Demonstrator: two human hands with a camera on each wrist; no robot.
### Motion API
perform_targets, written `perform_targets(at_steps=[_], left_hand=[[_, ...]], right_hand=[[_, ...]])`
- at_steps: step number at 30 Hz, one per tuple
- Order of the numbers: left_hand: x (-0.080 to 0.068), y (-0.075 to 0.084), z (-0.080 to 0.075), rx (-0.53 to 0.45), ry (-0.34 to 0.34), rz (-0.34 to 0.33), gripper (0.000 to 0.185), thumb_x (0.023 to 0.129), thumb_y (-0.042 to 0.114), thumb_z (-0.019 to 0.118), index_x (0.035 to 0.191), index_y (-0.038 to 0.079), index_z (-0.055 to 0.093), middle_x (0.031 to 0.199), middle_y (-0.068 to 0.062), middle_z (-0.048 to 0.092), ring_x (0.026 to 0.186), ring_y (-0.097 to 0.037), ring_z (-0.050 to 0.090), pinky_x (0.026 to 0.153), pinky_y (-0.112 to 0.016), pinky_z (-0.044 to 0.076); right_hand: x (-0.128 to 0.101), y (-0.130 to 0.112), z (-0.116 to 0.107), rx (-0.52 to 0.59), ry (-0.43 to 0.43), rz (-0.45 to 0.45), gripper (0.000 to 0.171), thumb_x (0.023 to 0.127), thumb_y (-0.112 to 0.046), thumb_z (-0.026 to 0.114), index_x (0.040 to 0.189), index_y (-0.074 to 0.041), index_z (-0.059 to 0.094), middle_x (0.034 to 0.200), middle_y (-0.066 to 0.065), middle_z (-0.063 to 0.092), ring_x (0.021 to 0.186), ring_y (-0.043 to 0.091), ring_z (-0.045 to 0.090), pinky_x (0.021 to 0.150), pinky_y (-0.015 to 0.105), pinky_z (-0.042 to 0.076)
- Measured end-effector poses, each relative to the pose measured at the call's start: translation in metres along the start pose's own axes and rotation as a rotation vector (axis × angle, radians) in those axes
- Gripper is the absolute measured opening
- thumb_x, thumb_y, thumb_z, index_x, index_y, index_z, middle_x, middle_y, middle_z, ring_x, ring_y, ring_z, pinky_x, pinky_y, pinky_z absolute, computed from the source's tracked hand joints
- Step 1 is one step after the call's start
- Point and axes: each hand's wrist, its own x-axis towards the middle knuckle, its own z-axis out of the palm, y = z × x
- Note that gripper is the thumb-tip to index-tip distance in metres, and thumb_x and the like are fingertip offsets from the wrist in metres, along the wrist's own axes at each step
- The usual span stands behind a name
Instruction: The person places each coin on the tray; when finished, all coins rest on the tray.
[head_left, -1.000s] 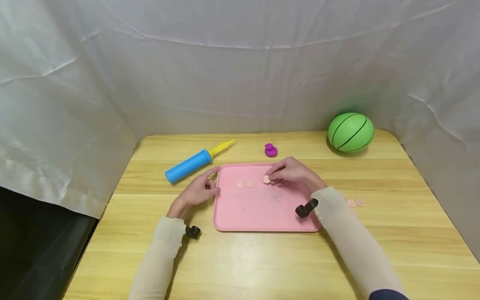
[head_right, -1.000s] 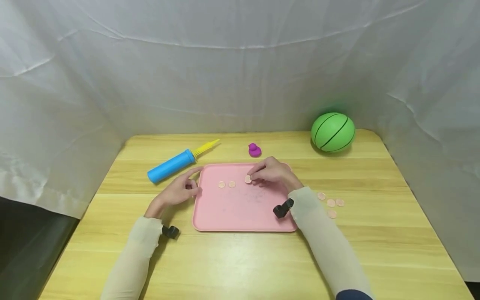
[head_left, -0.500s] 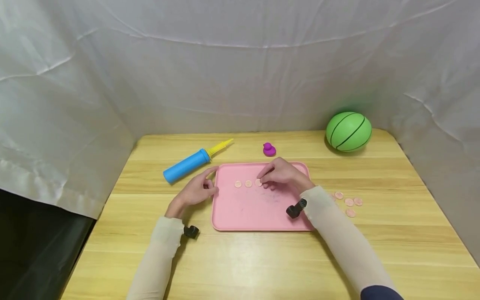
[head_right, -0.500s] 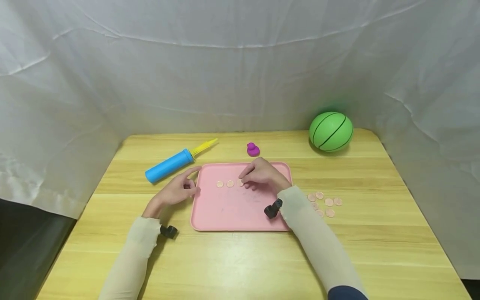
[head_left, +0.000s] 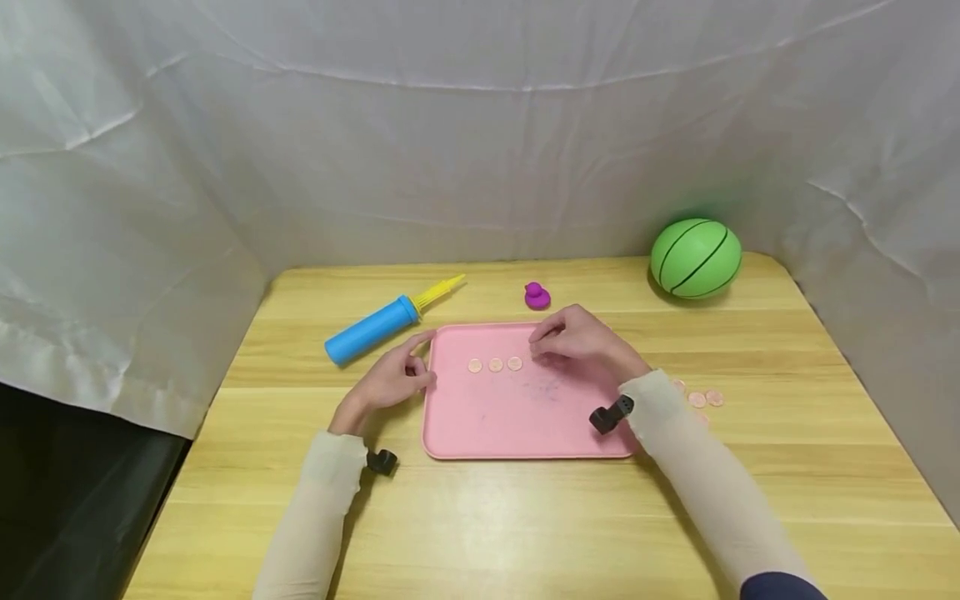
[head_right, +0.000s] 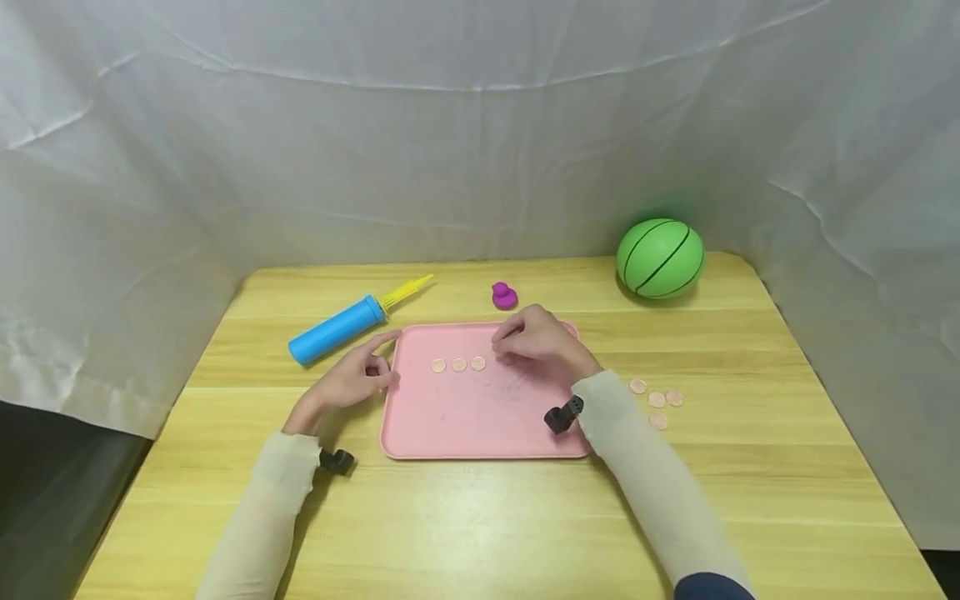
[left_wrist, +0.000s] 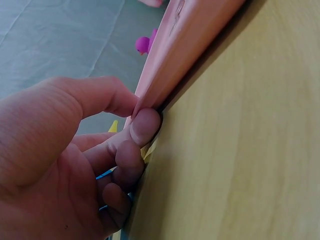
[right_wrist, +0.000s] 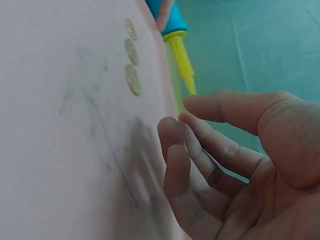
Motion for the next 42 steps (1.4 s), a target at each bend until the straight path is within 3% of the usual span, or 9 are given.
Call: perform_targets(at_steps=[9, 18, 31, 42], left_hand=[[0.000, -0.003, 0.001, 0.001, -0.004, 0.003, 0.078, 0.103, 0.005, 0.070, 0.171, 0.005, 0.032, 0.080, -0.006, 0.069, 0.075, -0.015, 0.059, 0.082, -0.027, 0.047], [0.001, 0.000, 0.002, -0.022, 0.005, 0.004, 0.078, 0.102, 0.004, 0.071, 0.170, 0.003, 0.032, 0.080, -0.003, 0.065, 0.075, -0.014, 0.057, 0.079, -0.025, 0.047], [-0.001, 0.003, 0.001, -0.028, 0.006, -0.002, 0.078, 0.102, 0.004, 0.071, 0.170, 0.003, 0.033, 0.080, -0.004, 0.065, 0.075, -0.016, 0.057, 0.079, -0.026, 0.047], [-0.001, 0.004, -0.001, -0.026, 0.008, -0.002, 0.078, 0.102, 0.004, 0.071, 0.170, 0.002, 0.033, 0.081, -0.003, 0.065, 0.076, -0.016, 0.057, 0.079, -0.026, 0.047]], right_hand=[[-0.031, 0.021, -0.019, -0.022, 0.017, -0.058, 0.030, 0.100, -0.015, 0.077, 0.122, 0.004, 0.079, 0.106, 0.021, 0.081, 0.091, 0.023, 0.073, 0.077, 0.031, 0.062], [-0.064, 0.036, -0.044, -0.088, 0.082, -0.002, 0.037, 0.101, -0.024, 0.077, 0.126, 0.003, 0.075, 0.108, 0.019, 0.077, 0.086, 0.022, 0.071, 0.070, 0.030, 0.060], [-0.099, 0.055, -0.073, -0.194, 0.194, -0.018, 0.034, 0.103, -0.030, 0.074, 0.123, -0.003, 0.078, 0.107, 0.010, 0.077, 0.093, 0.014, 0.066, 0.078, 0.023, 0.053], [-0.117, 0.081, -0.084, -0.223, 0.198, -0.076, 0.025, 0.100, -0.006, 0.074, 0.122, 0.006, 0.073, 0.105, 0.014, 0.077, 0.089, 0.015, 0.068, 0.076, 0.021, 0.056]])
